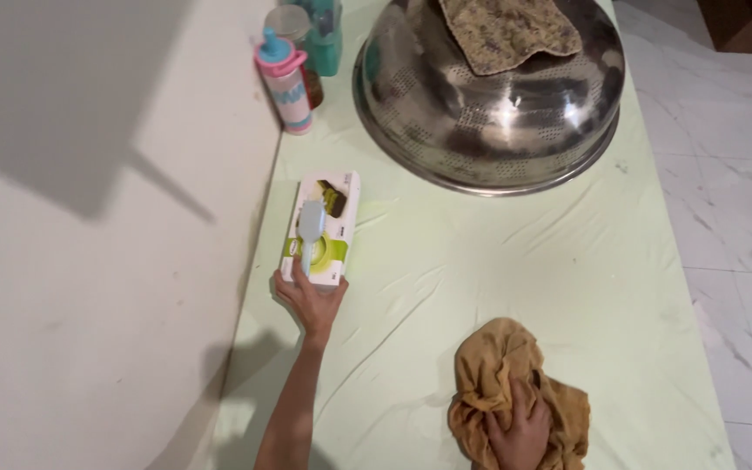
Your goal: Tidying and cleaning a room by wiping surfaces, moving furniture, and sweeping the floor.
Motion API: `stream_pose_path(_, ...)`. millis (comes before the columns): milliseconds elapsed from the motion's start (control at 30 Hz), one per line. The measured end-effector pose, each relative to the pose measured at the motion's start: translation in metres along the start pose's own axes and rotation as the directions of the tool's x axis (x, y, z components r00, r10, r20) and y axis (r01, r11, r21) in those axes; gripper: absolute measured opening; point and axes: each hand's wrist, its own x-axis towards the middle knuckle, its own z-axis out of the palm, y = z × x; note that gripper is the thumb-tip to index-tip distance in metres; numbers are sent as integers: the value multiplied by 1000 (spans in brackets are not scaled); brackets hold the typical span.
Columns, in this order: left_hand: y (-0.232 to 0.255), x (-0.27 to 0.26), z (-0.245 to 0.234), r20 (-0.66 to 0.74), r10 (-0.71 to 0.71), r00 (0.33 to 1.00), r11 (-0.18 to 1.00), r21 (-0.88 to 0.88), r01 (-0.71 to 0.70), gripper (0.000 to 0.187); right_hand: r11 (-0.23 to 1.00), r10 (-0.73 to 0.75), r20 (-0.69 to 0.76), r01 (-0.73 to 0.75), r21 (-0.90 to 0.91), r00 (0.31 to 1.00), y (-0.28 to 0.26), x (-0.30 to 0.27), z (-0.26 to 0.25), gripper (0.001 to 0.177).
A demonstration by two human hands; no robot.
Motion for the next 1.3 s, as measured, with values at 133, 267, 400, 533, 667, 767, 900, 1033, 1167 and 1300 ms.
stream_pose_path(133,13,13,19,9,-32,999,999,-9,32,106,997,58,22,-57,-45,998,27,44,24,86)
stream_pose_path(267,26,16,32,5,-31,999,998,-62,32,107,974,219,-30,-220,-54,975,36,115,66,82)
stream_pose_path(400,51,-2,46,-12,-19,1000,982,-188,16,105,985,164,-106,-168,-31,981,22,150,78,81)
stream_pose_path(533,92,-25,65,50,-3,999,985,-170,11,105,992,111,-113,-116,-39,987,23,152,78,82)
stream_pose_path(667,120,-40,79,90,-30,995,979,-198,47,107,990,140,-109,-141,-2,984,18,155,74,79)
stream_pose_path(767,129,-44,81,106,-6,994,983,-180,25,108,991,131,-110,-131,2,985,18,153,75,79)
stream_pose_path(900,148,-32,77,108,38,993,971,-239,-12,107,986,165,-89,-165,11,982,17,154,74,82)
stream_pose_path(1033,186,20,86,52,71,996,948,-315,-51,107,980,198,-76,-198,11,977,14,156,73,86)
stream_pose_path(1167,238,100,136,-14,138,990,917,-377,-133,107,967,254,-45,-255,-25,966,6,164,67,88)
stream_pose_path(1300,305,171,195,-65,38,997,897,-437,-63,108,967,248,-55,-251,-40,967,8,159,66,86)
